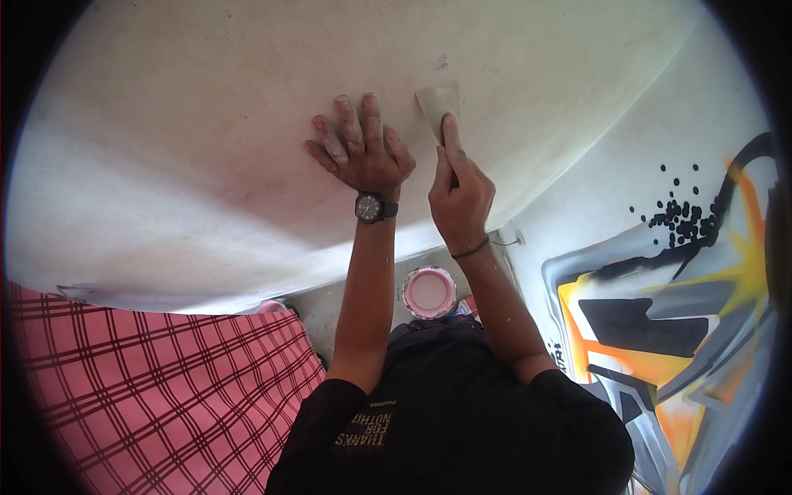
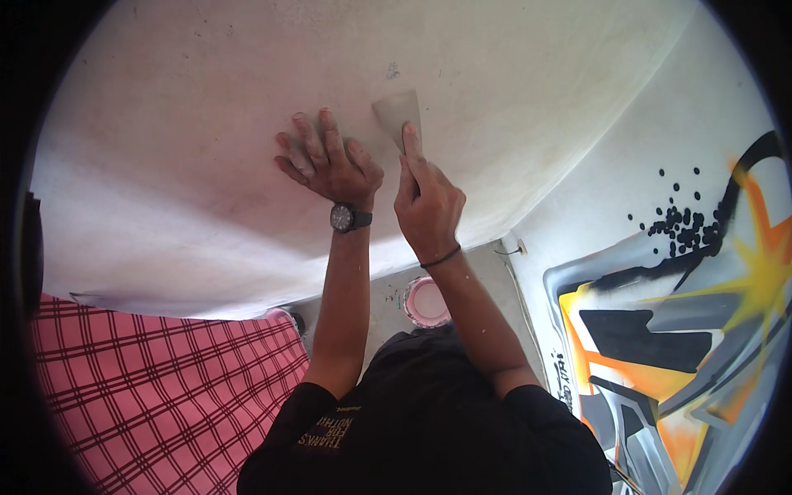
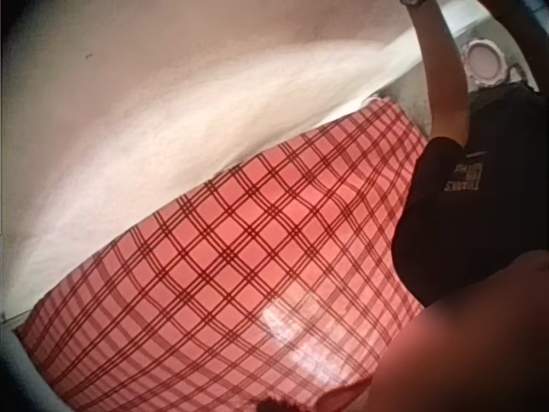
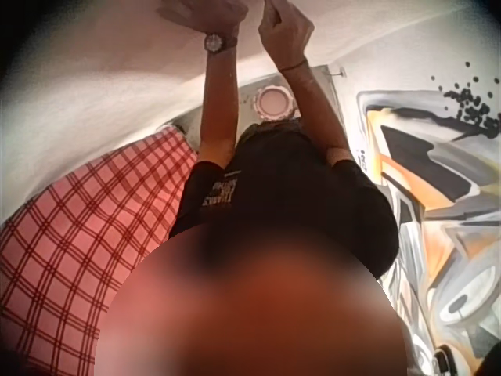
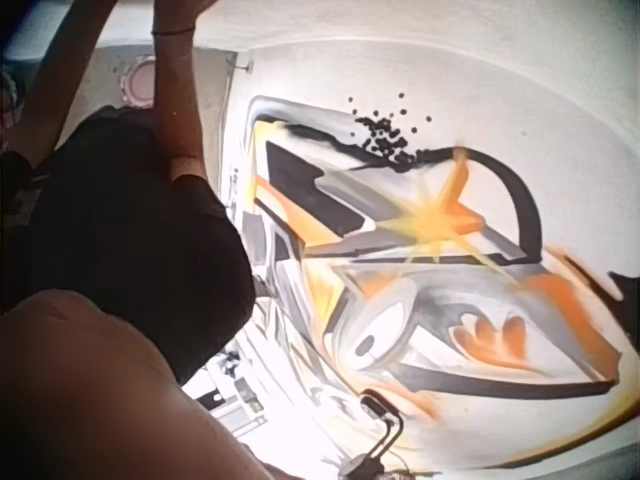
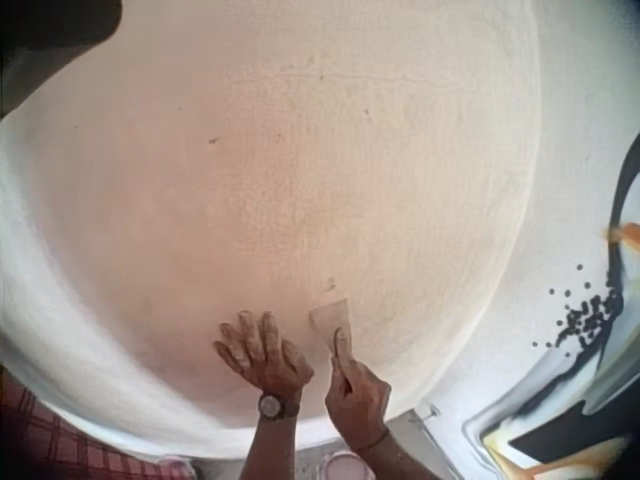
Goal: Scraping and applying plaster compound to a ceiling using a putty knife.
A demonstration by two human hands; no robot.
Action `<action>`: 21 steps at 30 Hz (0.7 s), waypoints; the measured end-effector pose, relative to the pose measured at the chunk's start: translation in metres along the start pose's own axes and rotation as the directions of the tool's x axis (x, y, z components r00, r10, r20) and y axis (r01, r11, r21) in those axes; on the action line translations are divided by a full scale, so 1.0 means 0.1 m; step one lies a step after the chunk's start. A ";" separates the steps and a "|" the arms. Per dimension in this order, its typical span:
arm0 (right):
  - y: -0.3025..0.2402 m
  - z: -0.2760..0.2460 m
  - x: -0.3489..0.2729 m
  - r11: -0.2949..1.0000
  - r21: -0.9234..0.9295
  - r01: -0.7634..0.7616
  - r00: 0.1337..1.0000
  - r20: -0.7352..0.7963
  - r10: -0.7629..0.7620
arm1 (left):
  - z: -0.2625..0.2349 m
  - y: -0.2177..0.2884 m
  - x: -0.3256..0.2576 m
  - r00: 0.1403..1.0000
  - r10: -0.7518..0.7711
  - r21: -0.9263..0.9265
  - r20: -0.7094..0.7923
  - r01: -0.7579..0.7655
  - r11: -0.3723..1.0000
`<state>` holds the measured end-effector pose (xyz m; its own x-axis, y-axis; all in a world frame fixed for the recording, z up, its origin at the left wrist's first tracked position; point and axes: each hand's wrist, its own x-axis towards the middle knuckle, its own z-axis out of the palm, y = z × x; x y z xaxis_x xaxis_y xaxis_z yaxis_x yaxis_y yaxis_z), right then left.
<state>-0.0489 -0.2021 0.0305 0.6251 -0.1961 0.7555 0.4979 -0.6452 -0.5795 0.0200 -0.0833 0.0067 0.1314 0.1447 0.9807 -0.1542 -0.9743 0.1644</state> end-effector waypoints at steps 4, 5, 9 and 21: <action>-0.11 0.00 0.20 0.999 0.009 0.036 0.997 -0.065 -0.035 | -0.01 -0.02 -0.02 0.999 -0.021 0.026 0.051 0.020 0.999; -0.11 -0.02 0.20 0.998 -0.010 0.054 0.997 -0.057 -0.055 | -0.04 -0.03 -0.03 0.999 -0.014 0.018 0.045 0.013 1.000; -0.09 -0.02 -0.06 1.000 0.018 0.008 1.000 0.000 -0.008 | -0.06 -0.10 -0.02 1.000 0.009 0.018 0.013 -0.009 1.000; -0.10 -0.06 0.04 1.000 0.004 0.006 1.000 -0.002 -0.006 | -0.04 -0.02 -0.01 0.999 -0.008 0.042 0.031 0.006 0.999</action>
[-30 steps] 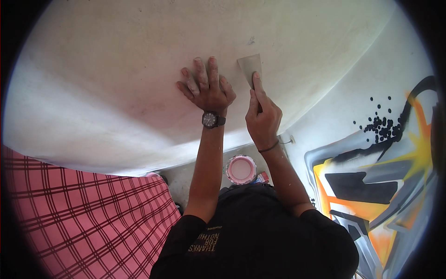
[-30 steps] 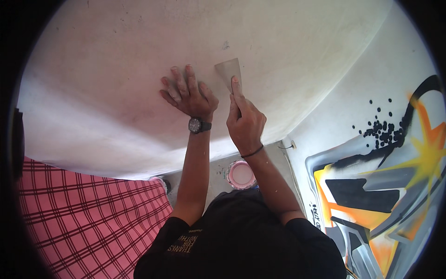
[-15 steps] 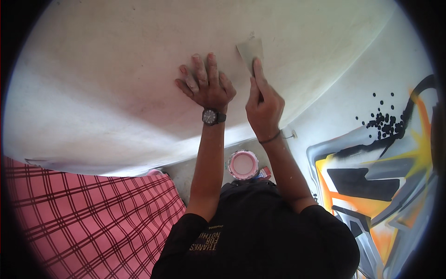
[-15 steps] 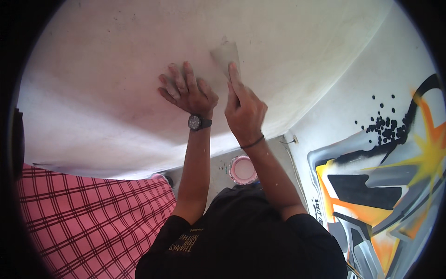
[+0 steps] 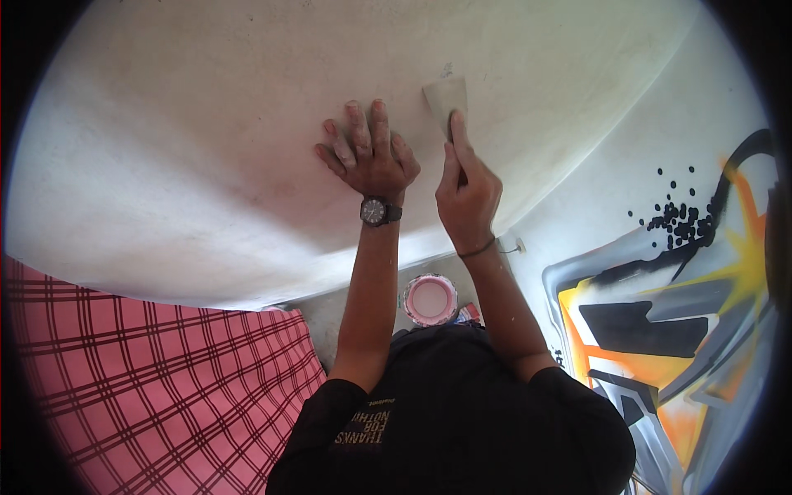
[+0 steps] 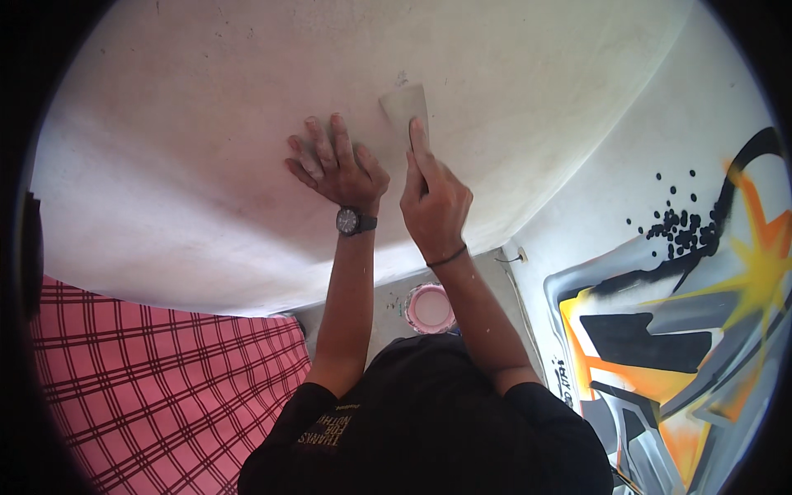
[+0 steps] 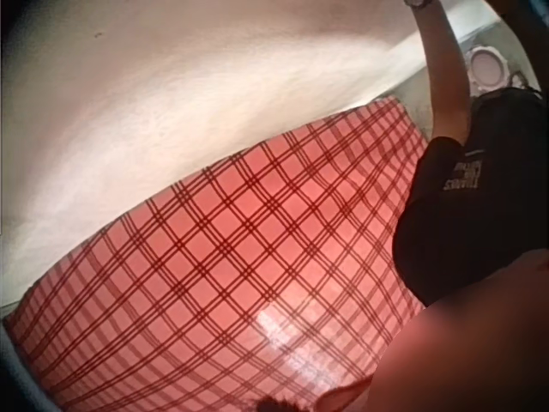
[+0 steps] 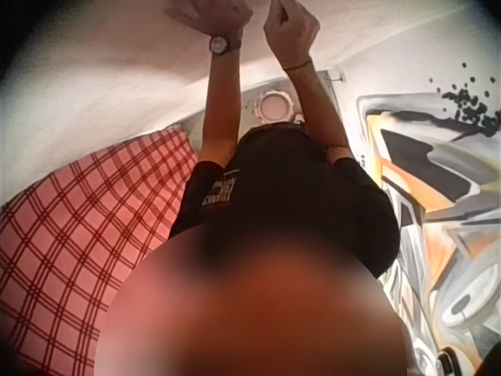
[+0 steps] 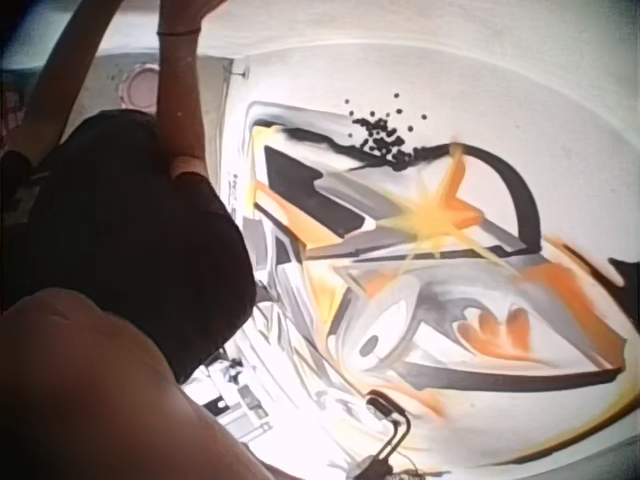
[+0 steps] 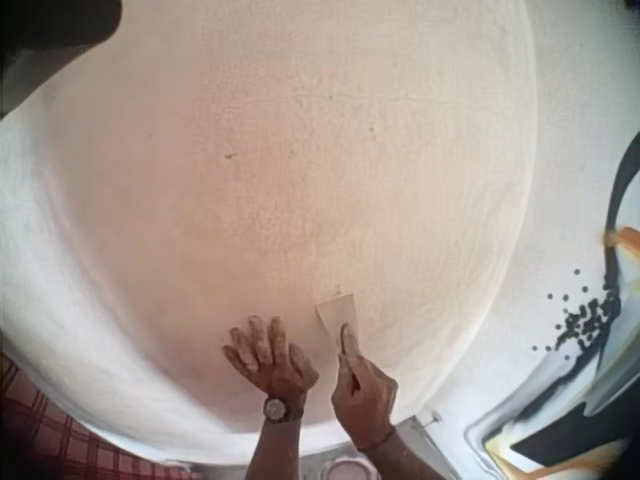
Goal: Scraping and applying plaster compound to a ceiling using a putty knife.
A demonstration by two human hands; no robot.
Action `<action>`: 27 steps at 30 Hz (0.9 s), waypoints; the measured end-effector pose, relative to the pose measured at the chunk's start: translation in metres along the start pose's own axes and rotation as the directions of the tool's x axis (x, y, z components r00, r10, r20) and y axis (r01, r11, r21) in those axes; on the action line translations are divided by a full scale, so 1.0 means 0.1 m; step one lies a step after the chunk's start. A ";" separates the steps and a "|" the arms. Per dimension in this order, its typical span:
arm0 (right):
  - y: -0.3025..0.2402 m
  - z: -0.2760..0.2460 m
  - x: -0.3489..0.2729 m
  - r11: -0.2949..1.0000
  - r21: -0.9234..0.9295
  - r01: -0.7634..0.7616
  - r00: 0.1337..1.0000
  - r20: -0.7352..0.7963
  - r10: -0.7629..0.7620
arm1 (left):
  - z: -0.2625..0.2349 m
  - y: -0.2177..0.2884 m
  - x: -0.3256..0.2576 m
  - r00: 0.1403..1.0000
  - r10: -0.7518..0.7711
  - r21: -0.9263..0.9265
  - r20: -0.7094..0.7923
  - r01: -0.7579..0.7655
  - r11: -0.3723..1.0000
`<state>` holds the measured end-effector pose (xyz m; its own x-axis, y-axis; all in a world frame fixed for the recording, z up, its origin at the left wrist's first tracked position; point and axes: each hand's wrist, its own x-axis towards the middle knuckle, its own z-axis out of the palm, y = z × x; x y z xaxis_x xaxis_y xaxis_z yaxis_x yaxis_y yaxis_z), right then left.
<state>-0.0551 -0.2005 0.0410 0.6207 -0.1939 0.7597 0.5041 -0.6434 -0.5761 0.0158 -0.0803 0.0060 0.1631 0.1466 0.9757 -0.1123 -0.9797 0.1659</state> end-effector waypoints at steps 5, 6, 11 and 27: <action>0.17 -0.01 -0.09 1.000 -0.001 -0.004 1.000 -0.011 0.004 | 0.03 0.02 -0.03 1.000 0.003 -0.018 -0.005 -0.003 1.000; 0.18 -0.02 -0.08 1.000 -0.001 -0.002 1.000 -0.013 0.002 | 0.03 0.03 -0.03 1.000 0.007 -0.013 -0.009 -0.008 1.000; 0.14 -0.04 0.11 1.000 -0.010 0.017 0.999 -0.037 -0.018 | -0.01 0.08 0.01 0.999 -0.017 -0.032 0.040 0.019 0.999; 0.30 -0.02 -0.04 0.997 -0.041 0.058 0.998 0.037 -0.056 | 0.09 0.30 0.16 0.999 -0.032 -0.039 0.008 0.033 0.999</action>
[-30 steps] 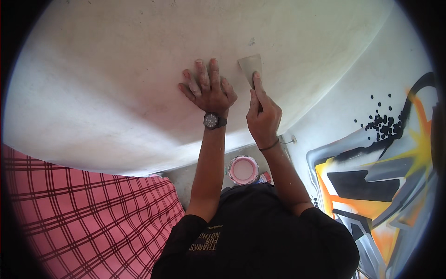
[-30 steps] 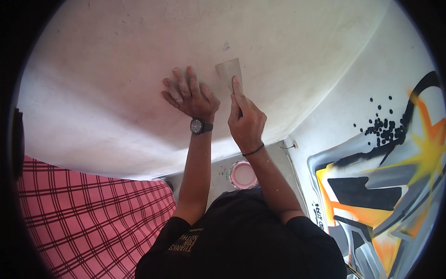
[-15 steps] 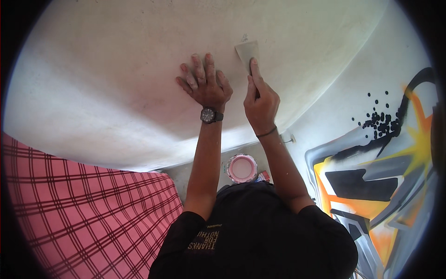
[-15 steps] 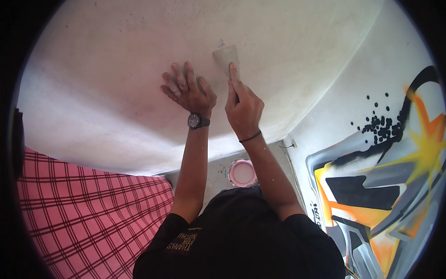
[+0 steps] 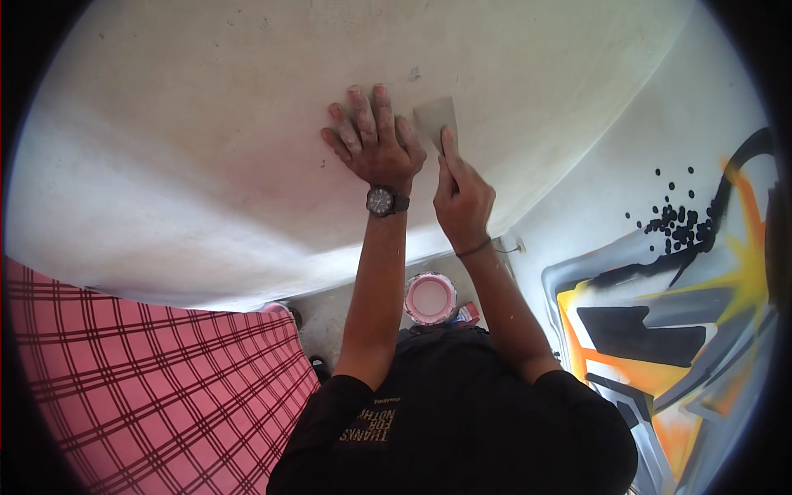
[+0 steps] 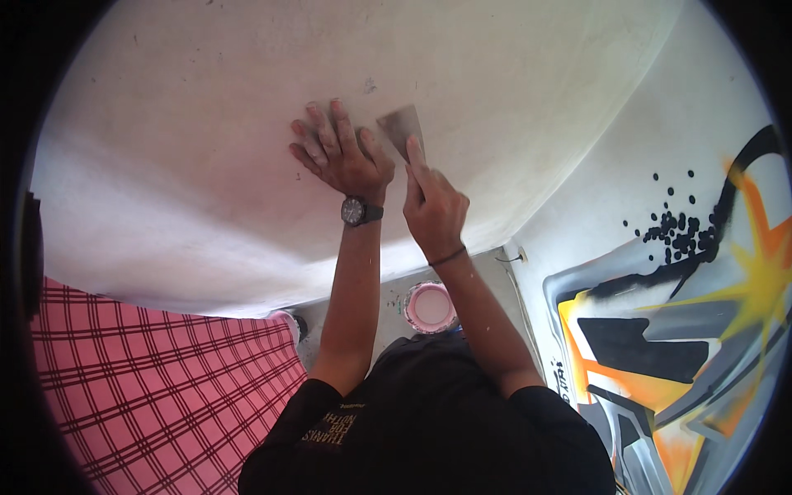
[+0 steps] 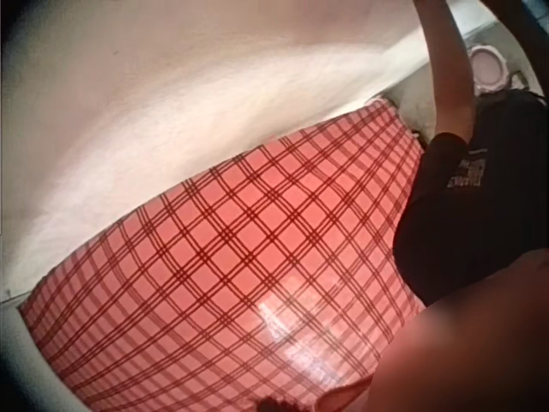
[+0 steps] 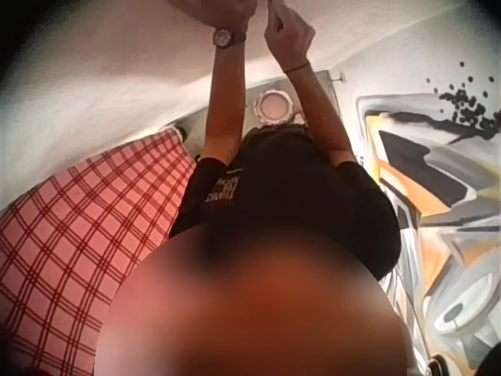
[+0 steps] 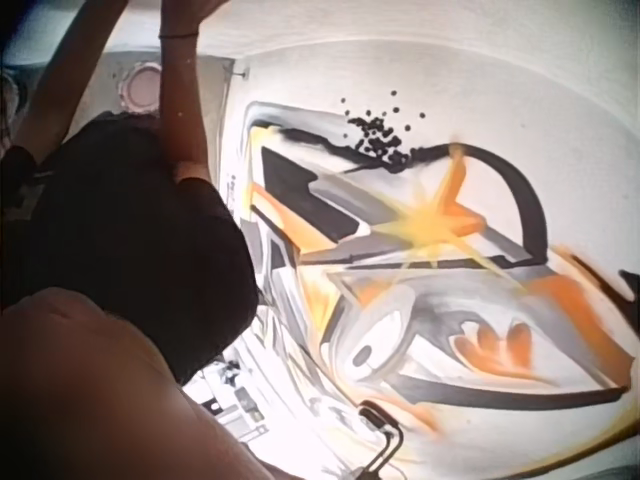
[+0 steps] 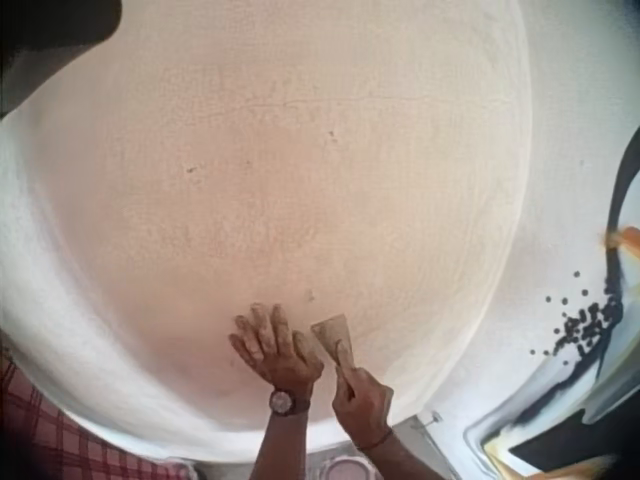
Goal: Scraping and applying plaster compound to a ceiling using a putty knife.
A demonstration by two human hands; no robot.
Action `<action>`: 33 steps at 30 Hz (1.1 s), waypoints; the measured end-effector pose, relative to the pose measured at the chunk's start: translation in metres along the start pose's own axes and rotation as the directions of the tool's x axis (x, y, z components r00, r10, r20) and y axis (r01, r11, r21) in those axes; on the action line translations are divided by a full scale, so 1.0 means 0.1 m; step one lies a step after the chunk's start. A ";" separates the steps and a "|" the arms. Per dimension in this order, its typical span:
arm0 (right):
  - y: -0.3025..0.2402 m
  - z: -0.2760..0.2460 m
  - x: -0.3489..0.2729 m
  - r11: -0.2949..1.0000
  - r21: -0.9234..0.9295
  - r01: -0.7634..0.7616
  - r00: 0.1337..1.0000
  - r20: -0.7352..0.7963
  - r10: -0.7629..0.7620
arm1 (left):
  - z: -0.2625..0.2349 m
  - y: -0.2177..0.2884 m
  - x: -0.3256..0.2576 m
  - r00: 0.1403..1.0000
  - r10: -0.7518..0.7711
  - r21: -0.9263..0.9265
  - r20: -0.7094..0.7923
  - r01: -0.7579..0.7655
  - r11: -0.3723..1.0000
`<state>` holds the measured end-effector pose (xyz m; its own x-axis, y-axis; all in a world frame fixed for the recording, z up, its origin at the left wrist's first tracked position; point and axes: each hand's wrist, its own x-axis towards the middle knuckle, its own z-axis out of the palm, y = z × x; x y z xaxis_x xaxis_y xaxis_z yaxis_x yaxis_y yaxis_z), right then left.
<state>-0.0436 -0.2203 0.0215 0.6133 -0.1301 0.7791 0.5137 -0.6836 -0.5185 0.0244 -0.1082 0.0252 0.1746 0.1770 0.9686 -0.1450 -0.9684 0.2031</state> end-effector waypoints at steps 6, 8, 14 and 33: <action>-0.14 -0.11 0.04 0.995 0.001 -0.095 0.990 0.100 0.095 | -0.04 -0.05 0.00 1.000 0.005 -0.016 -0.003 -0.005 1.000; -0.04 -0.07 0.00 0.999 0.036 -0.010 0.999 0.038 0.008 | -0.02 -0.04 0.00 1.000 0.002 -0.018 -0.009 -0.002 1.000; -0.12 -0.04 0.12 0.999 0.041 -0.020 1.000 0.024 0.019 | 0.00 -0.03 0.02 1.000 0.004 0.010 -0.013 -0.004 1.000; -0.24 0.00 0.16 1.000 0.007 -0.018 0.999 0.030 0.018 | 0.00 -0.07 0.05 1.000 0.021 0.046 -0.010 -0.021 0.999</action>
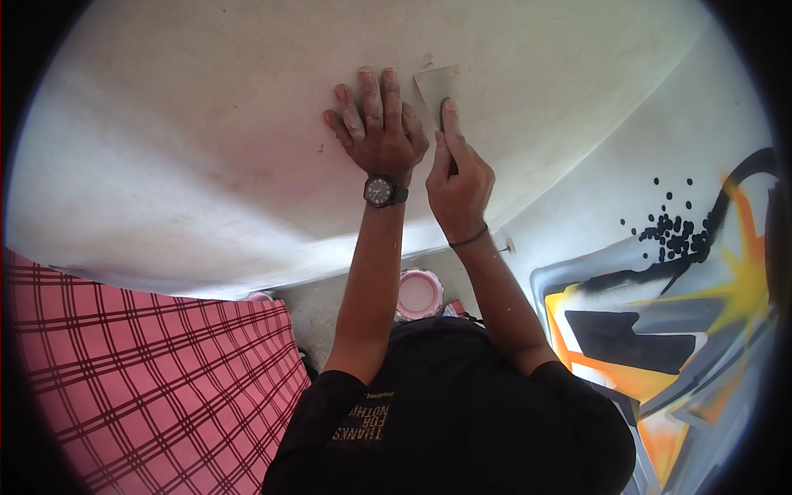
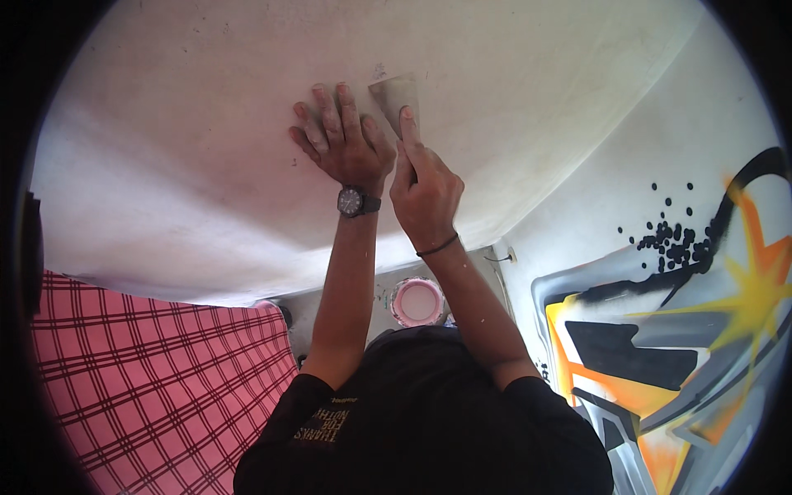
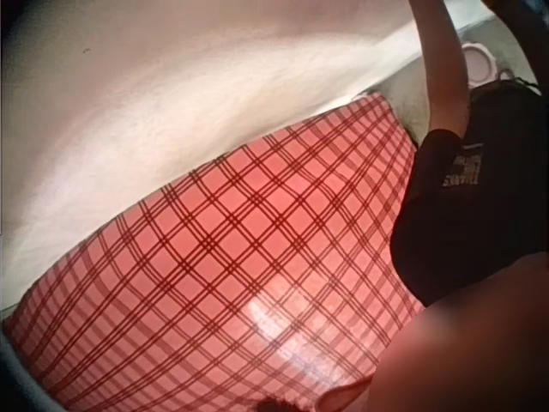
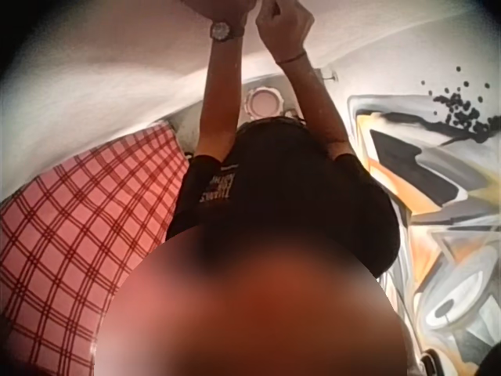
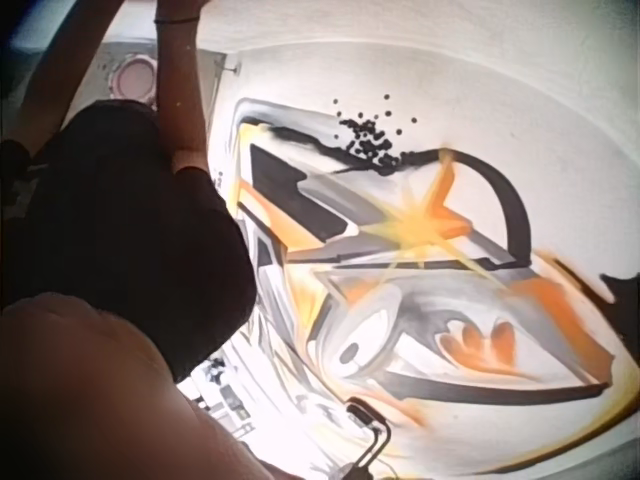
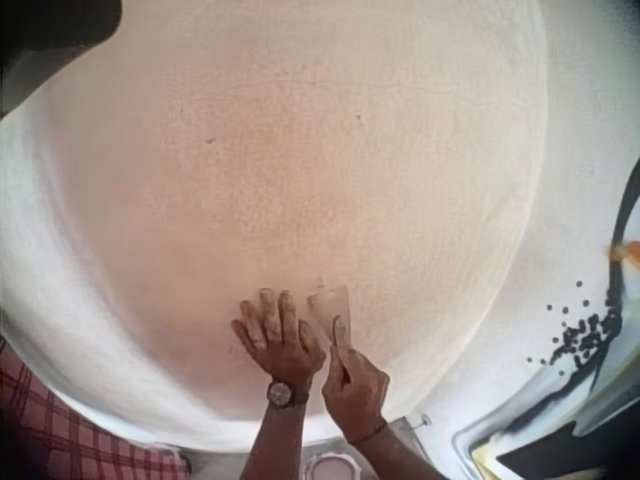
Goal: Scraping and applying plaster compound to a ceiling using a putty knife.
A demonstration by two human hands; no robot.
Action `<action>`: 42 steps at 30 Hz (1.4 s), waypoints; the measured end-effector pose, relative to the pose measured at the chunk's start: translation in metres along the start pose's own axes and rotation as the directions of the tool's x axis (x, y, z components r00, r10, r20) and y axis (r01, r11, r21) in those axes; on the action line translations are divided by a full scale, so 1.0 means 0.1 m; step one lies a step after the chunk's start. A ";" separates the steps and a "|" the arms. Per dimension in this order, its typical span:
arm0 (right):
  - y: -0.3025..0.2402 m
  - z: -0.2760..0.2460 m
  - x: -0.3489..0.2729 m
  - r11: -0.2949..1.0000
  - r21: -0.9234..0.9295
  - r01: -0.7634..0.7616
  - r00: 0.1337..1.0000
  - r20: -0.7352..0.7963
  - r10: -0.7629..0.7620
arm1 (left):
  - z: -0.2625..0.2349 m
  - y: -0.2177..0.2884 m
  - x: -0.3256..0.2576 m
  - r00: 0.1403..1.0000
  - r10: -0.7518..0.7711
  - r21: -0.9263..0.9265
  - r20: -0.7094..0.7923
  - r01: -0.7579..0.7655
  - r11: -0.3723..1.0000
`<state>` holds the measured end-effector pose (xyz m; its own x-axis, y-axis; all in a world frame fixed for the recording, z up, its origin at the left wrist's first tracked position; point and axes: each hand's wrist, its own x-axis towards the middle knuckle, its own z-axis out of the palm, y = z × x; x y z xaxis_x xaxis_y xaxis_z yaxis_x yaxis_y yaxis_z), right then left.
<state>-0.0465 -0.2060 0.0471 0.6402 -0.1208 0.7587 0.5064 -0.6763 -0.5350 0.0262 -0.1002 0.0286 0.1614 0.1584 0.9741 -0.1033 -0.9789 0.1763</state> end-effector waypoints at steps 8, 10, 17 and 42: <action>0.14 0.04 -0.05 0.998 0.028 0.055 0.994 -0.093 -0.052 | 0.00 0.06 -0.04 1.000 -0.006 -0.055 0.002 0.007 0.998; 0.15 0.02 -0.03 0.998 0.028 0.058 0.994 -0.094 -0.055 | 0.04 0.06 -0.05 1.000 -0.001 -0.042 -0.004 0.001 0.999; 0.18 -0.07 -0.19 0.995 0.036 -0.096 0.993 0.069 0.094 | 0.02 0.06 -0.06 1.000 0.000 -0.060 0.012 0.000 0.998; 0.26 0.03 -0.05 0.988 0.152 0.032 0.994 -0.109 -0.015 | 0.01 0.06 -0.05 1.000 -0.008 -0.069 0.018 0.009 0.998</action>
<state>-0.0341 -0.2207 0.0284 0.5657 -0.1892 0.8026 0.6082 -0.5615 -0.5611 0.0254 -0.1074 0.0248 0.1801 0.1638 0.9699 -0.1693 -0.9662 0.1946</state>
